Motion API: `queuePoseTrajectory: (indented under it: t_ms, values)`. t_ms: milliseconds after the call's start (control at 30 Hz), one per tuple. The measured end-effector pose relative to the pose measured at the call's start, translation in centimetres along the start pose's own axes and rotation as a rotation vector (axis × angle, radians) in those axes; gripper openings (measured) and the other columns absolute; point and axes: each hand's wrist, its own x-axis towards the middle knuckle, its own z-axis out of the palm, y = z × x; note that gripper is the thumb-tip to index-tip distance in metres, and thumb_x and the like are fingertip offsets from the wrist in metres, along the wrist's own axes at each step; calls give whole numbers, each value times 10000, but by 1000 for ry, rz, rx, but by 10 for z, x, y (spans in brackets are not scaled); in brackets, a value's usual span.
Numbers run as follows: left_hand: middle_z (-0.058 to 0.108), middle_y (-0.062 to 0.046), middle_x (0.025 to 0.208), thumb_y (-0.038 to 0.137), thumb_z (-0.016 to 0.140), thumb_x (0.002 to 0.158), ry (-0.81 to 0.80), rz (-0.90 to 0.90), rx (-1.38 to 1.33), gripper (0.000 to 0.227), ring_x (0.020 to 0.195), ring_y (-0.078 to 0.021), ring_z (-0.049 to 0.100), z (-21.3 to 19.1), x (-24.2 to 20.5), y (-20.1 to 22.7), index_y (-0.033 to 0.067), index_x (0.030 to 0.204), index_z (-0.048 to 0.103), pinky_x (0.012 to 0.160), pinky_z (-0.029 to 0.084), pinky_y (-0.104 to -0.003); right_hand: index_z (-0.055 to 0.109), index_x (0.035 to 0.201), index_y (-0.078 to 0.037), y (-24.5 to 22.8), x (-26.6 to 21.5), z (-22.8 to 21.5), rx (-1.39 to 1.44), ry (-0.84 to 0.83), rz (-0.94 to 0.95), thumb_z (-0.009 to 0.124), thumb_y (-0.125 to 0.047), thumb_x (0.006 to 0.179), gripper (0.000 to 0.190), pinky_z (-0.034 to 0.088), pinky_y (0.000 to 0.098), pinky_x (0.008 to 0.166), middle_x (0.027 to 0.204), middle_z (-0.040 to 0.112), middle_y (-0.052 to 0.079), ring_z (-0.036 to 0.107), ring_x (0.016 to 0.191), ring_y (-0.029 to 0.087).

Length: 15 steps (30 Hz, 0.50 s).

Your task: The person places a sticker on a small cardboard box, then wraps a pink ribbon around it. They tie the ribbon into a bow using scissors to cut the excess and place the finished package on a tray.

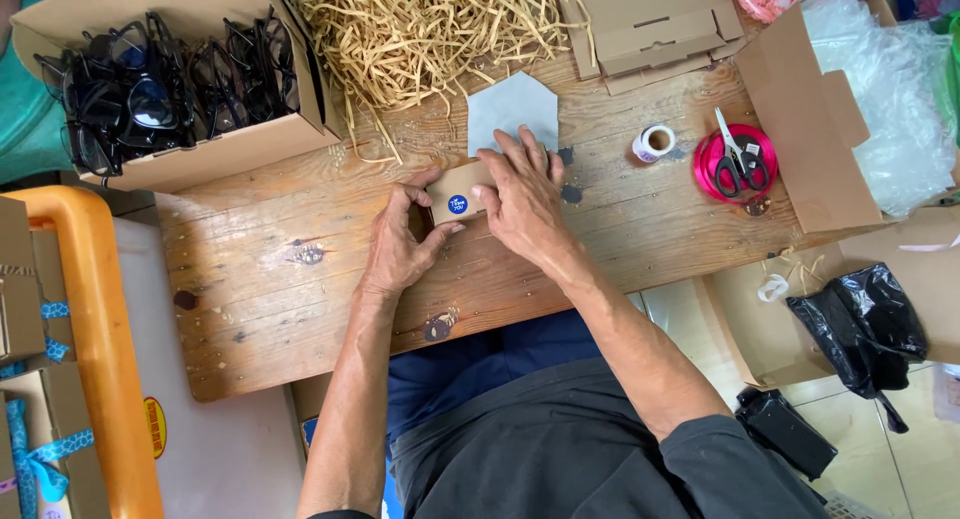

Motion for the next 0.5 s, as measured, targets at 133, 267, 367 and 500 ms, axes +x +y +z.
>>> queuePoseTrajectory:
  t_ms: [133, 267, 367, 500]
  values:
    - [637, -145, 1406, 219, 872, 824, -5, 7, 5, 472, 1327, -361, 576, 1, 1, 2, 108, 1031, 462, 1094, 460, -486, 555, 1422, -86, -15, -29, 2, -117, 147, -162, 426, -310, 1094, 418, 29, 652, 1189, 1636, 347, 152, 158, 1546, 370]
    - [630, -129, 1418, 190, 849, 828, -24, -3, 28, 470, 1336, -355, 571, 0, 0, -5, 122, 1065, 450, 1075, 462, -491, 464, 1500, -117, -34, -52, 14, -198, 84, -286, 419, -527, 1044, 615, -12, 733, 1168, 1668, 300, 105, 155, 1562, 349]
    - [626, -129, 1423, 184, 851, 823, -28, 5, 28, 474, 1342, -358, 565, 0, 2, -2, 124, 1085, 460, 1074, 462, -493, 436, 1519, -89, -32, -51, 19, -257, 104, -290, 463, -627, 997, 750, 4, 765, 1159, 1657, 317, 123, 199, 1552, 359]
    - [639, -132, 1403, 164, 850, 836, -15, 62, 62, 381, 1335, -367, 570, -3, 8, 20, 102, 1067, 554, 1072, 477, -481, 402, 1541, -69, -18, -49, 18, -273, 146, -255, 515, -632, 967, 812, 15, 729, 1189, 1668, 281, 156, 218, 1547, 369]
